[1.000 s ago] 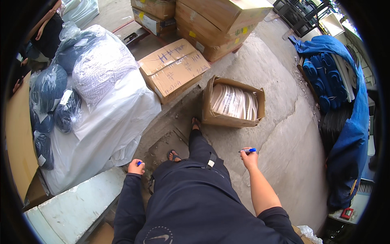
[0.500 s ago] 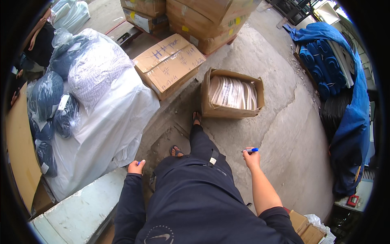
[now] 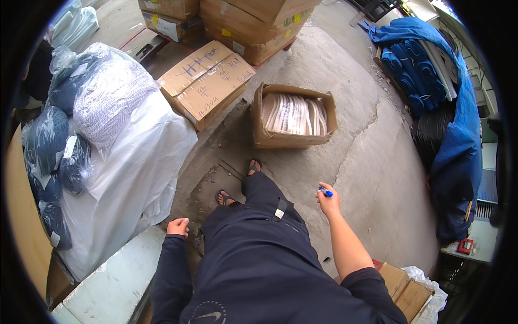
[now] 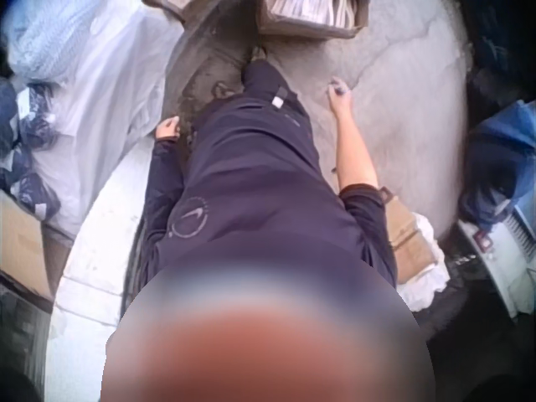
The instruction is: The person writes on cardboard boxes with a blue marker, adding numbers and text labels. The person opens and closes box flaps while writing and moves between multiple boxes in a warehouse area.
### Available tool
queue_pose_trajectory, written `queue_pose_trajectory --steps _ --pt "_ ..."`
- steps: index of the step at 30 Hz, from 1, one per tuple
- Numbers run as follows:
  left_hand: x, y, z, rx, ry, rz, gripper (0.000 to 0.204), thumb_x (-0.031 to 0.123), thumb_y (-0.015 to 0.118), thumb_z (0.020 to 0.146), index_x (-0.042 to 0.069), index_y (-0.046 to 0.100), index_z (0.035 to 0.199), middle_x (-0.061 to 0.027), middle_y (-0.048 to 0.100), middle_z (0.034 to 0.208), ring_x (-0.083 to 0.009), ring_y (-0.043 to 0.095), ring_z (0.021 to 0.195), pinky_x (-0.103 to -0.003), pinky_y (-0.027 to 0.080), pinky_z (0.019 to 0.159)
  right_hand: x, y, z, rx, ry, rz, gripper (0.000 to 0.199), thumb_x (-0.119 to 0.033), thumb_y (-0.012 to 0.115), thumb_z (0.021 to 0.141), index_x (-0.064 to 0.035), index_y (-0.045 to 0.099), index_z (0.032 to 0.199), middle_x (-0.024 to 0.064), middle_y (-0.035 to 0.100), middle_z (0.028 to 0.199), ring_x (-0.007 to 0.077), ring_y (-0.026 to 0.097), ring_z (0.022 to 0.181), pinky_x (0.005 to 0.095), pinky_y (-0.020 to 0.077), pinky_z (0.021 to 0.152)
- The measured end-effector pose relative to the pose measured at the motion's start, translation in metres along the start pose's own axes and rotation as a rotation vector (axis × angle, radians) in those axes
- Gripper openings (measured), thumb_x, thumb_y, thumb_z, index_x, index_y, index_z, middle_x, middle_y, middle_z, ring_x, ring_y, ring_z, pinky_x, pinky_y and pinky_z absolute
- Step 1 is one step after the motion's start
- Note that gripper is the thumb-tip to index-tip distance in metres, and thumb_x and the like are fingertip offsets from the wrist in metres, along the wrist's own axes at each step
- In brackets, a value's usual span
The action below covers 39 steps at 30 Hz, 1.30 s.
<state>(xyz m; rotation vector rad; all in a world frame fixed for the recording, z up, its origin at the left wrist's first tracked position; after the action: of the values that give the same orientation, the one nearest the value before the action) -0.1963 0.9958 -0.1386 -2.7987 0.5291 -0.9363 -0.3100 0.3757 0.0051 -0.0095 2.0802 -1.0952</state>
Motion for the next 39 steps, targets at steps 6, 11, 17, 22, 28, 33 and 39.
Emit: queue_pose_trajectory --steps 6,11,17,22,28,33,39 --pt "0.017 0.002 0.017 -0.032 -0.036 0.107 0.028 0.026 0.071 0.095 0.0 0.066 0.087 -0.0066 0.063 0.065 -0.0135 0.055 0.044 -0.031 0.045 0.043 -0.005 -0.007 -0.015 0.0 0.101 0.06 0.036 -0.001 0.054 0.098 -0.0128 0.062 0.13 0.0084 0.076 0.082 0.0125 0.068 0.06 0.0301 0.0551 0.058" --pt "0.06 0.008 0.042 -0.061 0.005 0.21 0.031 0.026 0.073 0.093 0.002 0.06 0.08 -0.0067 0.061 0.063 -0.0145 0.055 0.044 -0.032 0.045 0.042 0.021 -0.02 -0.033 0.072 0.143 0.067 0.032 -0.003 0.056 0.098 -0.0118 0.062 0.129 0.009 0.075 0.082 0.0134 0.068 0.062 0.0308 0.0552 0.057" --pt "0.115 0.038 0.066 -0.056 0.094 0.291 0.016 0.016 0.065 0.091 0.0 0.066 0.091 -0.0079 0.065 0.068 -0.015 0.058 0.047 -0.031 0.045 0.044 0.081 -0.042 -0.044 0.118 0.28 0.104 0.033 -0.004 0.056 0.099 -0.0112 0.062 0.131 0.0096 0.075 0.082 0.013 0.068 0.064 0.031 0.0554 0.057" --pt "0.145 0.104 0.047 -0.107 0.14 0.322 0.018 0.018 0.065 0.094 0.0 0.068 0.1 -0.0071 0.065 0.068 -0.0145 0.058 0.047 -0.03 0.046 0.044 0.133 -0.071 -0.04 0.2 0.368 0.303 0.032 -0.008 0.06 0.098 -0.0104 0.063 0.131 0.0078 0.074 0.081 0.0119 0.068 0.065 0.0298 0.055 0.056" --pt "0.163 0.208 0.001 -0.217 0.163 0.391 0.019 0.019 0.07 0.094 0.001 0.068 0.094 -0.0052 0.064 0.066 -0.0122 0.055 0.047 -0.029 0.044 0.044 0.206 -0.104 -0.024 0.214 0.427 0.389 0.028 -0.019 0.072 0.093 -0.0014 0.071 0.115 0.0063 0.073 0.08 0.0114 0.067 0.065 0.0292 0.0539 0.056" --pt "0.173 0.271 -0.036 -0.165 0.371 0.625 0.028 0.028 0.074 0.09 0.003 0.063 0.083 -0.0027 0.055 0.061 -0.0121 0.052 0.048 -0.031 0.044 0.046 0.255 -0.138 0.002 0.111 0.47 0.343 0.029 -0.025 0.075 0.091 0.0003 0.074 0.106 0.0065 0.072 0.078 0.012 0.066 0.063 0.0291 0.0532 0.056" --pt "0.168 0.306 -0.08 -0.157 0.441 0.738 0.03 0.028 0.075 0.088 0.002 0.064 0.079 -0.0048 0.057 0.06 -0.0137 0.056 0.051 -0.034 0.046 0.051 0.27 -0.18 0.04 0.058 0.505 0.298 0.029 -0.026 0.075 0.092 -0.0003 0.074 0.104 0.0069 0.073 0.078 0.0125 0.065 0.062 0.0289 0.053 0.056"
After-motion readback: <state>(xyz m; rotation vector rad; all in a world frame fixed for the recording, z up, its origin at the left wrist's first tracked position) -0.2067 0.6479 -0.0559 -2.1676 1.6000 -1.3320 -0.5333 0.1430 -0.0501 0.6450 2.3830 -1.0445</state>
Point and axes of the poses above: each hand's wrist, its own z-axis towards the middle knuckle, its own y-axis out of the palm, x = y × z, the point moved 6 cm from there along z, towards the middle knuckle
